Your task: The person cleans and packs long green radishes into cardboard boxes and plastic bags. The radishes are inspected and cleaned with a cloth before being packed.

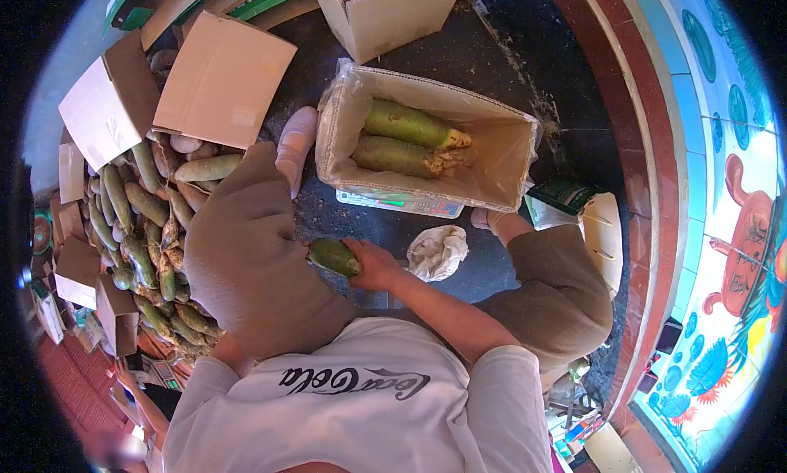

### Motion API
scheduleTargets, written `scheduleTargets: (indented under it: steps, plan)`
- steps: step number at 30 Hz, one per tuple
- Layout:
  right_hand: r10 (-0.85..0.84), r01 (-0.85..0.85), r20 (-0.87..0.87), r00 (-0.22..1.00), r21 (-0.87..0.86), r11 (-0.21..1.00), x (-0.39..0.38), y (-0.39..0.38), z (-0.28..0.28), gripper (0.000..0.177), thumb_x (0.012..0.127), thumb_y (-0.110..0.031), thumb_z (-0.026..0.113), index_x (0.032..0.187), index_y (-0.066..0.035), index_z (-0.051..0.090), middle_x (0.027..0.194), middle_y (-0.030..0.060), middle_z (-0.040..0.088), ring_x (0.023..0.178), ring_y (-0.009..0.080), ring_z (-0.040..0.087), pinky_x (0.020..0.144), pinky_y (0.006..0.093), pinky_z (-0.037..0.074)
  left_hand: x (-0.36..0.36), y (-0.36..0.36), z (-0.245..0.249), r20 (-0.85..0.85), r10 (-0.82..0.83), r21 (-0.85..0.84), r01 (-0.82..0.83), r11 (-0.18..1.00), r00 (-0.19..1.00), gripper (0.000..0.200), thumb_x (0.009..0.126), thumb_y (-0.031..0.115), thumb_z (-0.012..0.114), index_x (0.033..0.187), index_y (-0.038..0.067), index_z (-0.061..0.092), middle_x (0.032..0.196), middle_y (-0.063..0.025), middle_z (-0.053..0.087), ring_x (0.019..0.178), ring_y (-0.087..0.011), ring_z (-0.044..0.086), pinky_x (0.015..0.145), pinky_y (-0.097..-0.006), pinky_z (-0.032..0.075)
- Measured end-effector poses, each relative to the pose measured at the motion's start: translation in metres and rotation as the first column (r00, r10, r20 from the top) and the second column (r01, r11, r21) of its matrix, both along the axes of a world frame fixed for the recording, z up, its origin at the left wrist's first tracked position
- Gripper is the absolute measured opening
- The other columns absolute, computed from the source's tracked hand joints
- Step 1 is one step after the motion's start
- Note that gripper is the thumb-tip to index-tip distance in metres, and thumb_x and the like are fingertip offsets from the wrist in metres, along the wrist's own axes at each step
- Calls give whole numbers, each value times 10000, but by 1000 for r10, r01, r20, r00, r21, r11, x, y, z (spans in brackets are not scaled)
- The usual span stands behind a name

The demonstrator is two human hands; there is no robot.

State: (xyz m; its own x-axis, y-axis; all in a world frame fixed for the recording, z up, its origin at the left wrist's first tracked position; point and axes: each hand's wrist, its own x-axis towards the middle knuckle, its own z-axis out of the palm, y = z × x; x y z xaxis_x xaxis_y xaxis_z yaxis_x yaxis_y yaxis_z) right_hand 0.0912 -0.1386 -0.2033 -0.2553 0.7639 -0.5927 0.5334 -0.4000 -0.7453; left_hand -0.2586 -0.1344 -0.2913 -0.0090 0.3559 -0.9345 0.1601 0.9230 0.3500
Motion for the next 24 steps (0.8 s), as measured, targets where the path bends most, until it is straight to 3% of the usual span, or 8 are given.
scheduleTargets:
  steps: [7, 11, 13, 15, 17, 19, 21, 24]
  plan:
    - [48, -47, -30, 998, 45, 998, 19, 1, 25, 833, 588, -202, 733, 1316, -67, 351, 1192, 201, 468, 1112, 350, 465, 946, 380, 391, 6, 10, -6, 15, -31, 42, 30, 999, 999, 503, 719, 144, 657, 1166, 28, 459, 1011, -195, 569, 949, -316, 554, 800, -369, 460]
    - [41, -34, -56, 998, 114, 993, 46, 4, 84, 816, 594, -159, 734, 1312, -61, 358, 1194, 180, 472, 1107, 327, 475, 952, 368, 382, 9, 16, -12, 28, -47, 71, 45, 996, 999, 495, 722, 148, 655, 1161, 28, 463, 1008, -196, 570, 947, -319, 555, 799, -371, 460]
    - [-8, 44, -163, 987, 218, 975, 65, 7, 128, 816, 597, -147, 722, 1319, -65, 350, 1162, 180, 479, 1094, 340, 476, 933, 369, 387, 10, 19, -15, 31, -51, 87, 48, 995, 998, 491, 723, 150, 654, 1159, 28, 465, 1007, -197, 571, 946, -320, 555, 799, -372, 460]
    - [-25, 56, -182, 983, 168, 984, 86, 24, 192, 831, 588, -131, 740, 1321, -60, 353, 1208, 160, 471, 1130, 303, 468, 964, 354, 360, 10, 21, -17, 36, -48, 101, 45, 994, 998, 487, 724, 151, 653, 1157, 27, 467, 1005, -197, 571, 946, -321, 555, 799, -374, 460]
    - [-79, 118, -150, 985, 271, 955, 105, 40, 240, 841, 568, -127, 764, 1306, -50, 368, 1236, 141, 468, 1143, 251, 464, 979, 352, 343, 8, 25, -17, 24, -54, 117, 50, 992, 998, 483, 725, 153, 652, 1154, 27, 469, 1004, -198, 572, 945, -323, 556, 798, -375, 460]
    - [-319, 407, -297, 900, 311, 859, 118, 52, 264, 818, 557, -126, 775, 1276, -39, 394, 1221, 128, 489, 1127, 214, 468, 983, 341, 340, 4, 27, -19, 16, -59, 128, 57, 990, 998, 479, 727, 155, 651, 1152, 27, 471, 1002, -198, 573, 944, -324, 556, 798, -376, 460]
    - [-325, 402, -261, 909, 345, 848, 135, 79, 268, 812, 533, -85, 771, 1261, -39, 414, 1177, 84, 509, 1083, 187, 492, 911, 330, 402, 2, 31, -20, 10, -63, 143, 61, 988, 998, 475, 728, 157, 650, 1149, 27, 473, 1001, -199, 573, 943, -325, 556, 798, -377, 460]
    - [-245, 156, 148, 958, 448, 880, 147, 124, 253, 798, 534, -49, 748, 1256, -37, 409, 1150, 87, 518, 1073, 179, 491, 929, 312, 386, 3, 36, -22, 4, -65, 163, 64, 985, 998, 470, 730, 159, 649, 1146, 26, 476, 999, -200, 574, 941, -327, 557, 797, -379, 460]
